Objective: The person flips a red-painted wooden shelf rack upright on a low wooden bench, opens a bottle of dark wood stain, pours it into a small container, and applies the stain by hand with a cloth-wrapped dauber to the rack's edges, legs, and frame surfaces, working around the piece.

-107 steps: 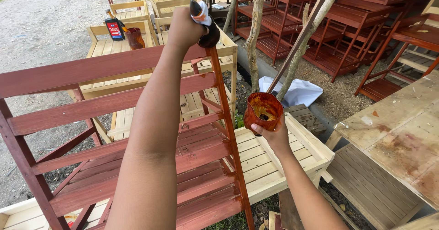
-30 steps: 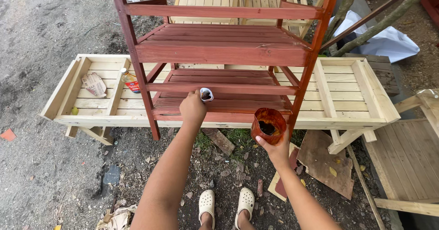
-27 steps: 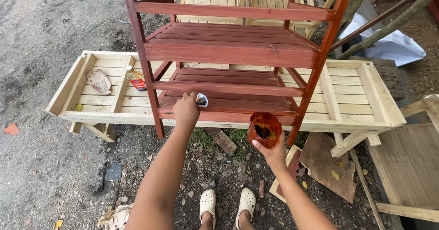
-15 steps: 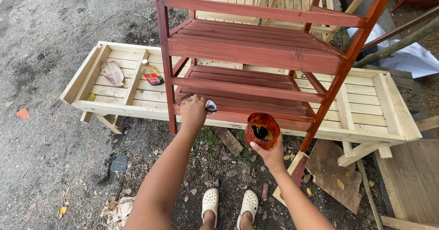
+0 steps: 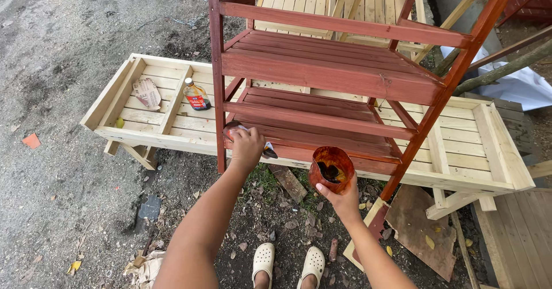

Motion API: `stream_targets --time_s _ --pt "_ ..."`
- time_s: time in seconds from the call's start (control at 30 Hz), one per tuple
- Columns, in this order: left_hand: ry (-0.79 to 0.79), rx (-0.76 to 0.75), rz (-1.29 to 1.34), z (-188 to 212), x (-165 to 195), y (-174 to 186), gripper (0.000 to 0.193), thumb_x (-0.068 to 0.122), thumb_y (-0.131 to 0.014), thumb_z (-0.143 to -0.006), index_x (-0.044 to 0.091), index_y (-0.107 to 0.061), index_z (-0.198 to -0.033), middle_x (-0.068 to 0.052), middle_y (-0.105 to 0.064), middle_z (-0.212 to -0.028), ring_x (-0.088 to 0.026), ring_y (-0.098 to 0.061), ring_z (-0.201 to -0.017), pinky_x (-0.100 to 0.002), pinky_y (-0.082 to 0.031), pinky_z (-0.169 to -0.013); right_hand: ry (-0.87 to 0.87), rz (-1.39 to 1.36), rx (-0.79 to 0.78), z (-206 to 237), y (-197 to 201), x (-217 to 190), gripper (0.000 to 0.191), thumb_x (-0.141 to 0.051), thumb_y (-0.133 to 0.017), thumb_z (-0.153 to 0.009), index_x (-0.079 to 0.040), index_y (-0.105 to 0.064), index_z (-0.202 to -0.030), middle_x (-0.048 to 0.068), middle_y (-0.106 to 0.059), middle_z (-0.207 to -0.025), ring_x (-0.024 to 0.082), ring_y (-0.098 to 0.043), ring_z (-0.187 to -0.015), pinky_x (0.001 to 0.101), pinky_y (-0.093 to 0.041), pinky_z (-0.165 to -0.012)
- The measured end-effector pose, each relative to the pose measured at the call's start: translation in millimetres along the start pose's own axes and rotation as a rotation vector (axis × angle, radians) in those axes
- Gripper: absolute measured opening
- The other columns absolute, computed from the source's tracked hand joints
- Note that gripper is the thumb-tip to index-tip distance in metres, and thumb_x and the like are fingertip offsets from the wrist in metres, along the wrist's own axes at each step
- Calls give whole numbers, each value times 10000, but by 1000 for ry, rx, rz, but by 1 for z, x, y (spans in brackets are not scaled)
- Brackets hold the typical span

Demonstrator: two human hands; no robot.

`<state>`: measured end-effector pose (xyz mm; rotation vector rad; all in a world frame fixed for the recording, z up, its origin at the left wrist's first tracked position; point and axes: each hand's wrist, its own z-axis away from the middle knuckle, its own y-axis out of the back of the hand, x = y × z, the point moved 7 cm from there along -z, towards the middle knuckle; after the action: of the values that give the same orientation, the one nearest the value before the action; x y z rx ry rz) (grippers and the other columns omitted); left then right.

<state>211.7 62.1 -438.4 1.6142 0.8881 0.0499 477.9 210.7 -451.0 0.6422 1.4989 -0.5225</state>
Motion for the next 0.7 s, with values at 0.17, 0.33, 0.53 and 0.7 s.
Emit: stream_targets --time_s 0.17,0.33,0.53,0.7 --pt "-234 95 -64 -4 10 14 261 279 -614 -842 81 -716 -978 -170 -593 -1038 -458 -614 -1004 -613 -493 -865 42 42 -8 -5 1 -7 848 -220 -857 -786 -70 -363 -1459 115 -567 -1367 215 -674 -1172 384 -573 -1028" --pt "-55 72 -50 4 -18 9 223 266 -602 -894 80 -709 -955 -203 -600 -1024 -467 -636 -927 -608 -513 -784 78 29 -43 -9 -12 -12 861 -204 -857 -793 -70 -349 -1475 119 -544 -1392 221 -647 -1204 389 -556 -1038" --pt "40 -30 -12 -11 -4 5 222 233 -596 -899 65 -722 -972 -214 -616 -1002 -463 -657 -884 -587 -530 -707 -1 -23 -74 -10 -14 -13 888 -221 -857 -780 -82 -335 -1485 124 -576 -1329 214 -696 -1114 377 -599 -996" --pt "-174 -35 -150 -16 4 15 267 262 -585 -901 58 -745 -969 -193 -615 -987 -453 -651 -943 -606 -524 -775 127 12 -95 -5 -23 -30 890 -216 -879 -790 -68 -337 -1481 126 -555 -1391 219 -611 -1274 392 -541 -1071"
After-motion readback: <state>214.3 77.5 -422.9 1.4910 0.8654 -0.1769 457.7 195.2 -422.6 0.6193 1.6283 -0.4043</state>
